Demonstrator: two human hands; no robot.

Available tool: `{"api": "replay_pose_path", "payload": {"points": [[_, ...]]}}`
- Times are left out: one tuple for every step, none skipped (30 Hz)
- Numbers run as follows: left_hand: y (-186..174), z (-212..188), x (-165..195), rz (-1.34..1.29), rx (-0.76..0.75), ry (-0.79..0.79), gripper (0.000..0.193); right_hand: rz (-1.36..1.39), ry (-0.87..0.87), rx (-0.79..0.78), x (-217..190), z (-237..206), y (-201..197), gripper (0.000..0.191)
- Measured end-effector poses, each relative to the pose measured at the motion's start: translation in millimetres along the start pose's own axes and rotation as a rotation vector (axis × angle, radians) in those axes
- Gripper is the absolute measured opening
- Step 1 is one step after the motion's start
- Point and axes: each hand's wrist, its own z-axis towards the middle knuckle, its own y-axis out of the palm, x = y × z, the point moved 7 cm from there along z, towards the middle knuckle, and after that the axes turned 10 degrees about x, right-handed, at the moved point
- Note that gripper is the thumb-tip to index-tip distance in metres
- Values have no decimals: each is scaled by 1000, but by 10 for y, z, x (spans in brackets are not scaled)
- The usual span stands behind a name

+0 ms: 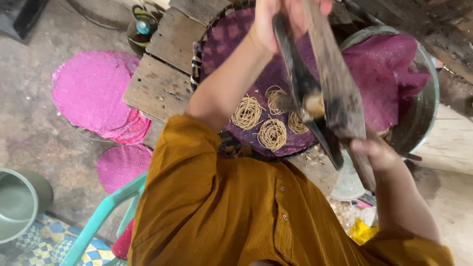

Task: The person presses dough through a hand-held wooden noodle press, extruding strands over a round tray. They cut the strands with a small stick, gather them into nest shapes, and place each finished noodle nest on the tray alongside the others.

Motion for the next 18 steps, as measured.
{"api": "replay_pose_path", "payload": {"points": [[5,-81,4,-41,35,-13,48,11,20,-26,22,-21,0,99],[-11,-108,1,-85,78,-25,46,23,48,-55,38,-48,-16,96],[-7,-114,0,-39,69,-21,47,35,80,-84,60,-69,-29,92],[-18,-105,3,5,58,-16,48,3,111,-32,81,-60,-108,88],[-38,-63,13,49,43,-13,48,-30,141,22,107,-42,-185,85],[-51,-9,63,116,-1,21,53,-66,169,80,135,-17,-257,82],[-67,32,124,183,-47,53,57,-33,117,72,125,27,-251,81],[-70,47,170,250,-95,84,62,1,64,66,134,78,-226,80],[-97,34,202,240,-92,84,58,36,11,60,139,117,-208,79],[-115,-8,234,231,-88,83,55,48,8,22,194,139,-160,79],[-121,-70,272,223,-83,82,51,61,7,-16,252,160,-107,79],[-115,-164,302,217,-77,80,47,75,5,-56,311,162,-59,78],[-97,-247,320,212,-68,78,44,62,15,-61,367,140,-56,79],[-74,-323,321,207,-58,79,40,49,26,-68,416,100,-64,79],[-63,-385,269,142,-21,39,38,34,38,-77,465,57,-69,79],[-54,-428,204,75,19,4,36,40,68,-50,513,17,-109,80],[-62,-450,144,5,62,-29,34,43,101,-25,566,-20,-145,81],[-46,-441,85,28,59,-44,35,45,136,-1,614,-50,-183,83]]}}
